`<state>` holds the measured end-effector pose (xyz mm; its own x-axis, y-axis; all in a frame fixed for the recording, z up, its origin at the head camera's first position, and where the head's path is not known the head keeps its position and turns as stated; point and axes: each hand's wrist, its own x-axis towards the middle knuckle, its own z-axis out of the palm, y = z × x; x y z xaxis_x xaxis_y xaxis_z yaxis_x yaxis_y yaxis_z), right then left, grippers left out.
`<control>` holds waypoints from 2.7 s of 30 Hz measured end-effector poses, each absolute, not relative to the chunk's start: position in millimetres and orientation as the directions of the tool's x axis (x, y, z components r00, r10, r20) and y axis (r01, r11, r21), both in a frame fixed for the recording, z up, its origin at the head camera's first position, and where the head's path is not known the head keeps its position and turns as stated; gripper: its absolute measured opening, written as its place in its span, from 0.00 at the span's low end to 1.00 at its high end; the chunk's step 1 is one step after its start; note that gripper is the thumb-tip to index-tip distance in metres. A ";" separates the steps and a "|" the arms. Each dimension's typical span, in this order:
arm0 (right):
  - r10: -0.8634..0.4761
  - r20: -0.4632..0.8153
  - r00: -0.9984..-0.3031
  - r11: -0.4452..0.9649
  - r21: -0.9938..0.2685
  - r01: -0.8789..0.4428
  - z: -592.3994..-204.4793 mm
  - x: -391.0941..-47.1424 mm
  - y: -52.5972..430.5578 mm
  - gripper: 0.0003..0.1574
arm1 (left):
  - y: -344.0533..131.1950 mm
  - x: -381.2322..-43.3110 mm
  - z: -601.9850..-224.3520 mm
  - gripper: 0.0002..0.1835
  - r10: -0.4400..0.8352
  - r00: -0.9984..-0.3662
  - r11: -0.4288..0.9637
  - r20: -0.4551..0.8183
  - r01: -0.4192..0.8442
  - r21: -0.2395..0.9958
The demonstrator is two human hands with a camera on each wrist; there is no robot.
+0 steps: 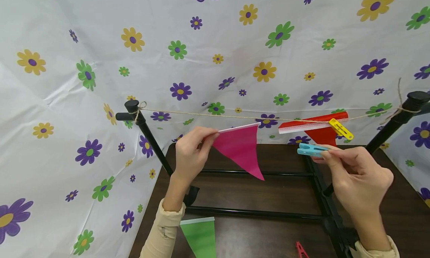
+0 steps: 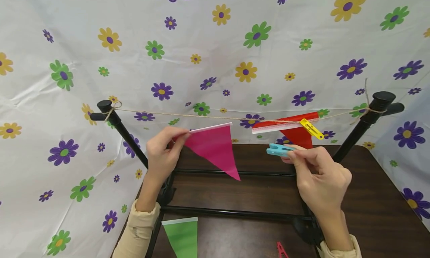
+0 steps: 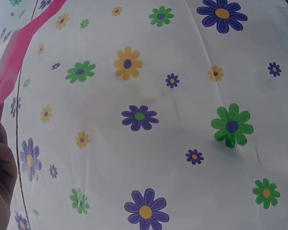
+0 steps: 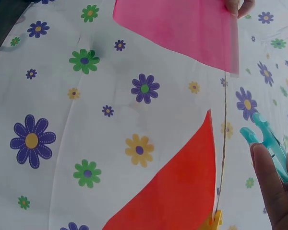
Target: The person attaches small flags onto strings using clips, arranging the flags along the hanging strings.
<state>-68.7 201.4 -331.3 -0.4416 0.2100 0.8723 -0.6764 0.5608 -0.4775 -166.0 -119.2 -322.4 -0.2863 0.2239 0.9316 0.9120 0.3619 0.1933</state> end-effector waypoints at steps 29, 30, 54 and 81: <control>0.165 0.928 -0.333 0.530 -0.369 -0.764 -291.0 -115.3 173.7 0.19 | -93.6 -188.7 -297.6 0.09 0.229 -0.250 0.292 0.941 0.940 0.178; 0.156 0.929 -0.335 0.533 -0.365 -0.764 -290.8 -117.1 173.7 0.19 | -92.5 -189.5 -297.2 0.09 0.226 -0.250 0.294 0.942 0.939 0.179; 0.055 0.907 -0.417 0.616 -0.359 -0.701 -277.4 -133.7 172.6 0.12 | -82.0 -198.4 -295.3 0.07 0.178 -0.358 0.351 0.917 0.893 0.280; -0.024 0.871 -0.490 0.640 -0.363 -0.677 -273.7 -137.3 172.9 0.09 | -77.3 -206.6 -300.3 0.05 0.105 -0.402 0.349 0.910 0.872 0.345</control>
